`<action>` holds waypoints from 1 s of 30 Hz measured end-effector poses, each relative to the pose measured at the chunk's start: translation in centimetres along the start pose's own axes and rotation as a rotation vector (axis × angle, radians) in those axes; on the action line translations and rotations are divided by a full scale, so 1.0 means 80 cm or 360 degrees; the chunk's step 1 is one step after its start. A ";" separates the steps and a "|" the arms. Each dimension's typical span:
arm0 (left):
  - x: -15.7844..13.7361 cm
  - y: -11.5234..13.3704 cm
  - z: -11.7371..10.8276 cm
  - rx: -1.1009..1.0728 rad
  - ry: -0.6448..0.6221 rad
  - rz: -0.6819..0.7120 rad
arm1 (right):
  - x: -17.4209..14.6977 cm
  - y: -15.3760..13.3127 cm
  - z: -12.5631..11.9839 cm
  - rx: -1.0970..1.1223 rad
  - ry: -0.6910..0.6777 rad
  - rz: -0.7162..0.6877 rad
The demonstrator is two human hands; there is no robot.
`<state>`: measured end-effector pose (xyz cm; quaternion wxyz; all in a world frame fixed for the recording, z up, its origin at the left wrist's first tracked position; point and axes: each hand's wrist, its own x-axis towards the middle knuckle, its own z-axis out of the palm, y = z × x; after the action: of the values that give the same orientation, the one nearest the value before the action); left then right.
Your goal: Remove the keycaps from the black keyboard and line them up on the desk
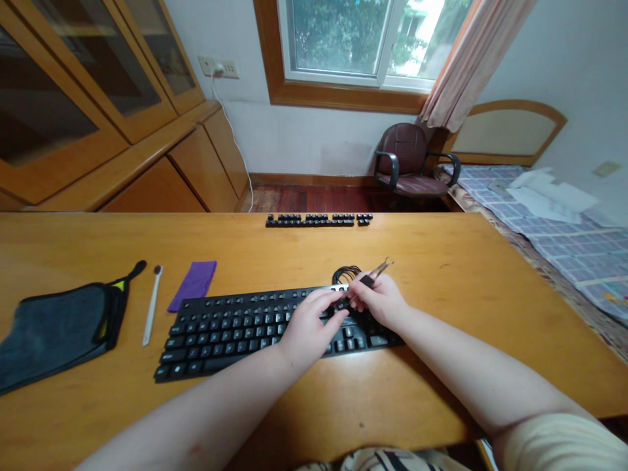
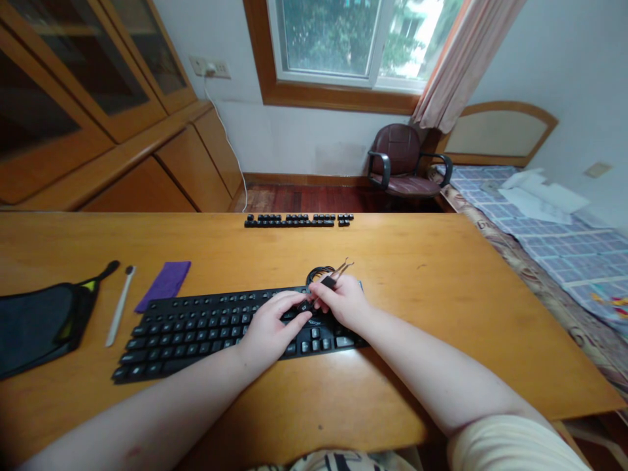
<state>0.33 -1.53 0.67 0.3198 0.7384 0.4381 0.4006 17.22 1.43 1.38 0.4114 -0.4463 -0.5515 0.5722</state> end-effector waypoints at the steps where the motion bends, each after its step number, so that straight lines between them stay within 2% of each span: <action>1: -0.001 -0.001 0.001 -0.0010 0.0029 -0.0008 | 0.000 -0.001 0.000 0.0005 0.0017 0.0025; 4: -0.002 -0.002 0.002 -0.0059 0.0071 -0.0031 | 0.000 -0.006 0.001 0.0015 0.0066 0.0126; 9: 0.001 0.005 -0.003 -0.0111 -0.0039 0.0066 | 0.001 -0.010 0.002 0.0000 0.0135 0.0238; 13: 0.001 0.003 -0.003 -0.0199 0.0013 0.0004 | 0.001 -0.005 0.001 -0.0010 0.0153 0.0193; 22: 0.003 -0.001 0.000 -0.0296 0.0034 -0.0007 | -0.001 -0.001 0.005 0.0023 0.0046 0.0167; 26: 0.001 -0.001 0.002 -0.0364 0.0029 -0.0111 | 0.001 0.001 0.004 0.0079 0.0065 0.0188; 30: 0.001 -0.001 0.004 -0.0388 0.0059 -0.0177 | 0.001 0.002 0.000 -0.0035 0.0027 0.0153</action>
<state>0.61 -1.47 0.47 0.4209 0.6611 0.4323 0.4461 17.17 1.51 1.20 0.3831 -0.4816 -0.5322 0.5814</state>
